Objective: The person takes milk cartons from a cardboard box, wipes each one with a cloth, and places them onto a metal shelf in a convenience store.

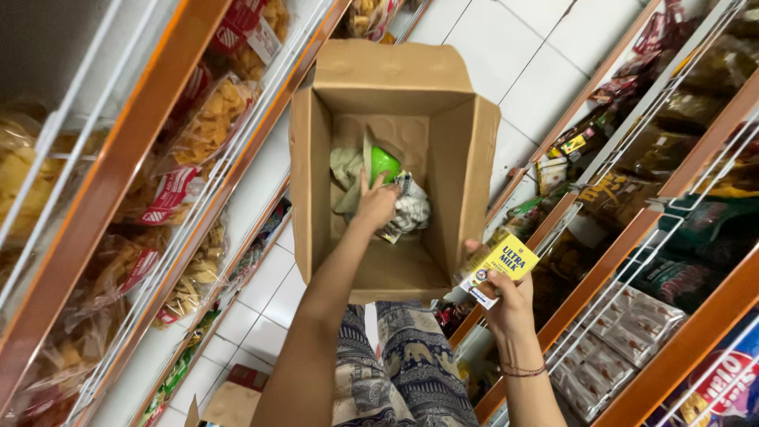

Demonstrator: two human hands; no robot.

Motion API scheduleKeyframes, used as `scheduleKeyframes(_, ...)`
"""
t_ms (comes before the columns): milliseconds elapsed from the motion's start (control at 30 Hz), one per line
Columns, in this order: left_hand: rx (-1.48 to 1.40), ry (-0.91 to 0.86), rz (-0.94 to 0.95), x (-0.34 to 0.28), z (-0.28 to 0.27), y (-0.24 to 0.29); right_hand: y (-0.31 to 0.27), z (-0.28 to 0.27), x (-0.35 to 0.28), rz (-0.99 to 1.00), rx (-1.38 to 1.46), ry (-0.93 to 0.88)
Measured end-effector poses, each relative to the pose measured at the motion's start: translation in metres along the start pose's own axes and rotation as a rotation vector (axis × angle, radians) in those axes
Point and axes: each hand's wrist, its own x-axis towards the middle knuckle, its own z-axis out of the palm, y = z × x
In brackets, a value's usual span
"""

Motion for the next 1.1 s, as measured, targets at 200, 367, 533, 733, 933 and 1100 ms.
scheduleKeyframes(200,-0.987,0.311,-0.181,-0.043,-0.104,0.021,-0.020,0.004,0.005,0.024,-0.009,0.024)
scheduleKeyframes(367,-1.308,0.637,-0.131,-0.118,-0.197,0.076,-0.036,0.031,0.007,-0.073,-0.227,0.090)
scheduleKeyframes(533,-0.901,0.471,0.104,-0.160,-0.281,0.171,-0.033,0.065,-0.011,0.045,-0.008,-0.153)
scheduleKeyframes(733,-0.877,0.683,0.159,-0.176,-0.326,0.204,-0.048,0.096,-0.038,0.070,0.008,-0.361)
scheduleKeyframes(933,-0.349,0.889,0.561,-0.204,-0.322,0.214,-0.088,0.108,-0.045,0.010,-0.022,-0.353)
scheduleKeyframes(1100,-0.821,0.667,0.188,-0.206,-0.347,0.201,-0.092,0.112,-0.055,0.006,0.020,-0.366)
